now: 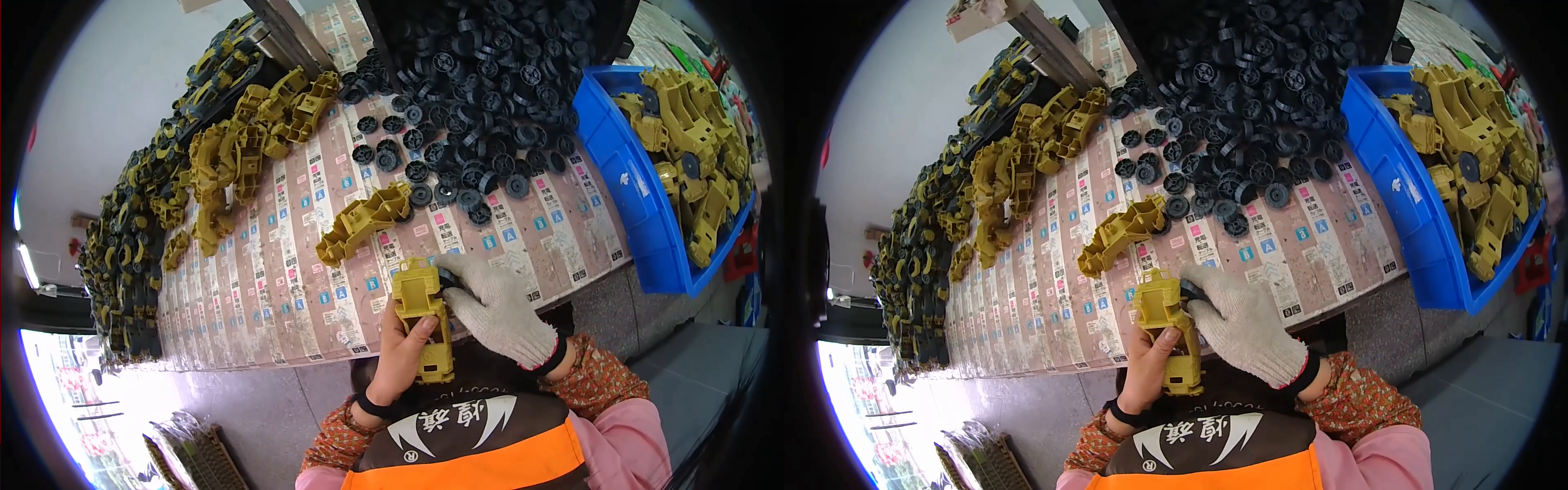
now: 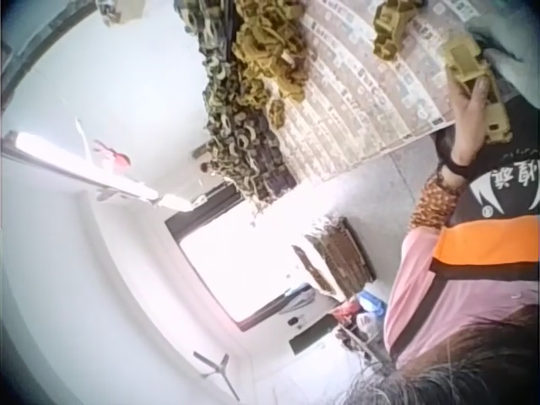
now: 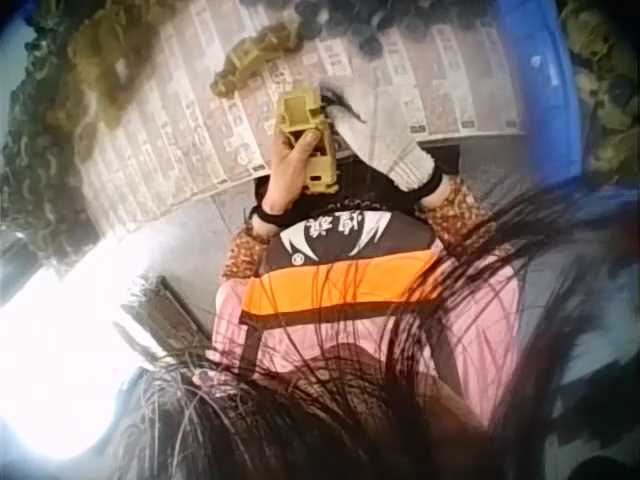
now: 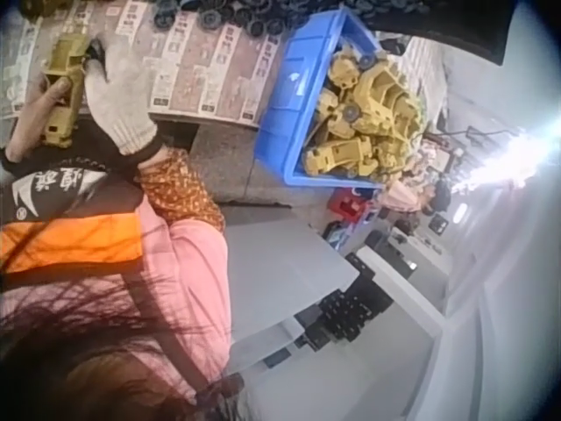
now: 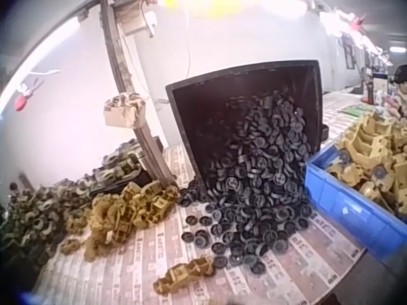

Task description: Assemble toy cars by manually attaching wheels to the chassis.

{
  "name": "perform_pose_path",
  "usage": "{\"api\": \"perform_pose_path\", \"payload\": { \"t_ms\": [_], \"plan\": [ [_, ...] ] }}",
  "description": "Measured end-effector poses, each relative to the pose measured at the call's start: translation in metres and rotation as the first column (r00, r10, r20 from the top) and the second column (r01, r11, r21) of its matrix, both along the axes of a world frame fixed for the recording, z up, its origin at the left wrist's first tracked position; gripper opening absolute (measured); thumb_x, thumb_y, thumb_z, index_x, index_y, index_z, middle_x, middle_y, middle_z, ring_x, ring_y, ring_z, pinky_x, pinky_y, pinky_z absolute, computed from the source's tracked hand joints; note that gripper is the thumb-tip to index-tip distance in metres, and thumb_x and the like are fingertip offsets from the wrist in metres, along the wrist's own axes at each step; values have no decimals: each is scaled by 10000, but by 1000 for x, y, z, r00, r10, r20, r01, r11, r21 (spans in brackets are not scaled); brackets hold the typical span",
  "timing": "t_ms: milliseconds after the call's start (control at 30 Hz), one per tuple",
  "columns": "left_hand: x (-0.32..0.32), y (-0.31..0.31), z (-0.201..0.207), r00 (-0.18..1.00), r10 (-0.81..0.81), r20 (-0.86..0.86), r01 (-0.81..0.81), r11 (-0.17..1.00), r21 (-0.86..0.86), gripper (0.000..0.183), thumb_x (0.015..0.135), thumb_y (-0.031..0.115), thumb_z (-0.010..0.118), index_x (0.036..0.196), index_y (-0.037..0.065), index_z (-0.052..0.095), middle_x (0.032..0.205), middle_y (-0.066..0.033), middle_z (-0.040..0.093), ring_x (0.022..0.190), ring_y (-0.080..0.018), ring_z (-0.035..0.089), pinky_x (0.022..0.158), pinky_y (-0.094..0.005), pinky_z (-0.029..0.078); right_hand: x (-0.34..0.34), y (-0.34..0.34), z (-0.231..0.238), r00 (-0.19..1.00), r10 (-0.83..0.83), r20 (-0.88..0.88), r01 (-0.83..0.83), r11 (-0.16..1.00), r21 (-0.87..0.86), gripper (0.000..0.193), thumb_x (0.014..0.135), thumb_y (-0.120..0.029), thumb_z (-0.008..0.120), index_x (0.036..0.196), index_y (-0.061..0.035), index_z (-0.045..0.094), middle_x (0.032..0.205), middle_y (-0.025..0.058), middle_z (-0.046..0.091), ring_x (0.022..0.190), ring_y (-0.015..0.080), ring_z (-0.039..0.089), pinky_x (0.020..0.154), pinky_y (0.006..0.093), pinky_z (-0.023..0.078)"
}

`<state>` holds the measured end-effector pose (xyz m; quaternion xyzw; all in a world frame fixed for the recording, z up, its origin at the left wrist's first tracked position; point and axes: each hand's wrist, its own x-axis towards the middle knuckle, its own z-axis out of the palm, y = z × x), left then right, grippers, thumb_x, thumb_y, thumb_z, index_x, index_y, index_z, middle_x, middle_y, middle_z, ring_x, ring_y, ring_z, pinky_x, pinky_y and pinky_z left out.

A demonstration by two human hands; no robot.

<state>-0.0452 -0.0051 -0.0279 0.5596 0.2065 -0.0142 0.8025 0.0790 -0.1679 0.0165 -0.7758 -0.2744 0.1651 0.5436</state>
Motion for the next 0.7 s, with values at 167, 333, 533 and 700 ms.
{"api": "perform_pose_path", "payload": {
  "t_ms": [167,333,533,700],
  "plan": [
    [4,-6,0,999,31,14,-31,999,28,487,1056,125,684,1471,29,446,1320,-67,634,1177,-147,616,1038,-329,506,-9,-2,-14,995,-73,73,65,993,98,407,955,-71,647,1357,-11,637,1112,248,736,957,411,748,809,442,591],
    [4,-10,1,992,-108,66,57,845,531,442,999,65,698,1352,-5,442,1221,-180,686,1116,-295,698,966,-404,545,-19,-7,-5,993,-53,104,52,999,12,378,951,-80,607,1325,-30,626,1040,252,725,911,460,720,756,488,579],
    [1,-3,12,960,-274,-60,220,607,763,559,940,123,752,1365,4,408,1156,-295,694,1071,-532,673,848,-523,566,-7,-19,3,994,37,98,-25,993,-116,278,862,-75,616,1131,-11,645,904,260,706,864,466,709,733,512,563],
    [9,2,10,950,-310,-35,236,640,732,528,949,165,758,1346,13,445,1093,-302,691,1050,-539,670,838,-532,559,13,-23,4,995,87,50,-78,984,-159,232,835,-99,620,1045,-5,654,879,250,710,866,458,713,745,530,561]
  ]
}}
